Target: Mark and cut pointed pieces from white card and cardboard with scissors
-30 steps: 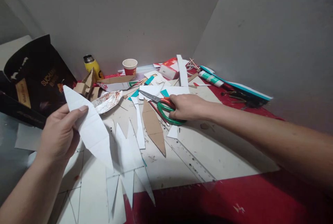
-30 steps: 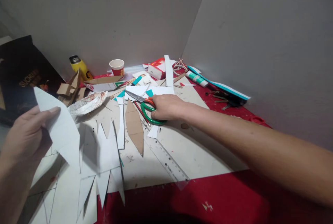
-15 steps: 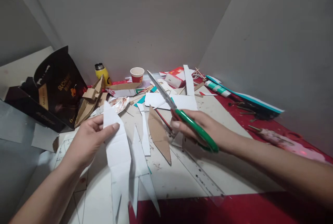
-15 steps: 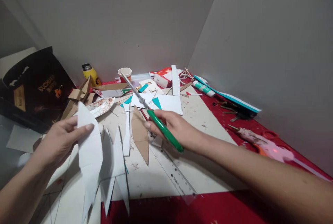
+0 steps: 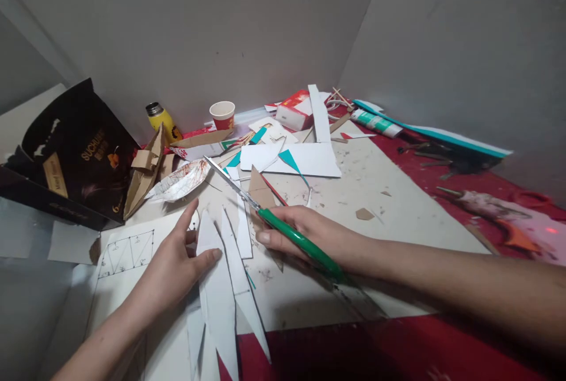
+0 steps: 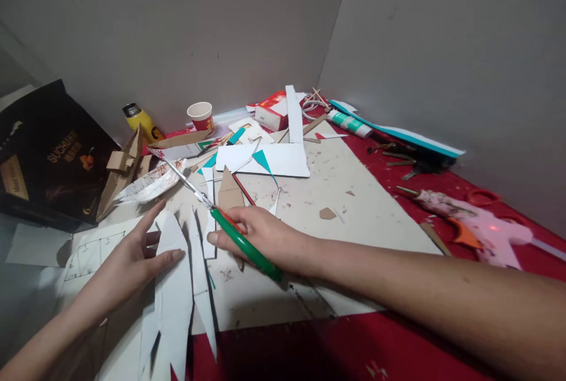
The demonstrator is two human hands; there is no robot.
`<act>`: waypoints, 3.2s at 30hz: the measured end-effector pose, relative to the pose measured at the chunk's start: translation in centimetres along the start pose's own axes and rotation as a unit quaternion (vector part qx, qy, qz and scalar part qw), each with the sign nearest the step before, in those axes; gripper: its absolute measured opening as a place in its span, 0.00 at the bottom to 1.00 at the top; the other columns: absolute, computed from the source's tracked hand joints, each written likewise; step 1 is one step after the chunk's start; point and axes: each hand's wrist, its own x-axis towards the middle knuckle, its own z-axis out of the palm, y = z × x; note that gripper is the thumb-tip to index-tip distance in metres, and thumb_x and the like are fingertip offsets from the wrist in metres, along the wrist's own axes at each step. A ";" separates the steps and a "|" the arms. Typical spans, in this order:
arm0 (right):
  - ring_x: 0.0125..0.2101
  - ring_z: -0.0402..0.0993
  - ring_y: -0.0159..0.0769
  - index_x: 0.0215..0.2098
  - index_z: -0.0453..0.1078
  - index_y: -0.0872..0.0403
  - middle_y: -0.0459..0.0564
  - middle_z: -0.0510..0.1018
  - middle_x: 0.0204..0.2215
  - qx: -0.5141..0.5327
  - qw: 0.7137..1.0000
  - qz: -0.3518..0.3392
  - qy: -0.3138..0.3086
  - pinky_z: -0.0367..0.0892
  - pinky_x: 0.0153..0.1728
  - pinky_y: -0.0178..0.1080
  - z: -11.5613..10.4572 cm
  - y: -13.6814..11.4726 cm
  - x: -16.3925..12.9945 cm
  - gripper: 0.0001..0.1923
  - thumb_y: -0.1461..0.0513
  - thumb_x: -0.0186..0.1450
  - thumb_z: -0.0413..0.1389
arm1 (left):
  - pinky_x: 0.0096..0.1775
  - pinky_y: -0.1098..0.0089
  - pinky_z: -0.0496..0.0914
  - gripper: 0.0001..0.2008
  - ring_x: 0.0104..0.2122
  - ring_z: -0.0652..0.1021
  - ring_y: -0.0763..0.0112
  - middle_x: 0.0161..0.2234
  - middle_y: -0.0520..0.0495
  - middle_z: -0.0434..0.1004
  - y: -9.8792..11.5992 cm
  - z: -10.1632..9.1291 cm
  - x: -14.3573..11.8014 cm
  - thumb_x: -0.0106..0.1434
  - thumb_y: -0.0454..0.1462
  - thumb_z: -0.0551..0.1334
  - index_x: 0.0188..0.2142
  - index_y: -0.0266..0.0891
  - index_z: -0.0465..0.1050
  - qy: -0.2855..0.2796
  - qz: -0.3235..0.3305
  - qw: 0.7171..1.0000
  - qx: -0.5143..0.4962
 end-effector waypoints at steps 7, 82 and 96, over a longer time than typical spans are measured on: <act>0.15 0.56 0.26 0.24 0.57 0.51 0.37 0.62 0.14 0.055 0.998 0.016 0.002 0.51 0.16 0.32 0.1 -0.6 0.4 0.21 0.49 0.63 0.60 | 0.33 0.53 0.77 0.22 0.35 0.83 0.47 0.51 0.30 0.78 -1.2 0.8 -3.1 0.67 0.46 0.54 0.53 0.37 0.74 0.151 0.195 0.912 0.328; 0.20 0.55 0.27 0.27 0.59 0.52 0.37 0.61 0.19 0.069 0.996 0.057 0.004 0.51 0.20 0.32 1.7 0.9 1.1 0.17 0.54 0.61 0.62 | 0.62 0.50 0.60 0.37 0.67 0.58 0.53 0.68 0.39 0.54 -4.4 -0.6 -2.2 0.63 0.40 0.62 0.69 0.45 0.50 0.028 0.145 0.969 0.198; 0.25 0.58 0.31 0.31 0.60 0.52 0.41 0.63 0.24 -0.047 0.997 -0.059 -0.030 0.57 0.26 0.35 1.9 1.0 0.4 0.17 0.50 0.62 0.60 | 0.36 0.70 0.74 0.17 0.33 0.82 0.64 0.35 0.47 0.85 0.3 -2.0 -2.5 0.53 0.38 0.73 0.43 0.40 0.79 0.108 -0.033 0.910 -0.398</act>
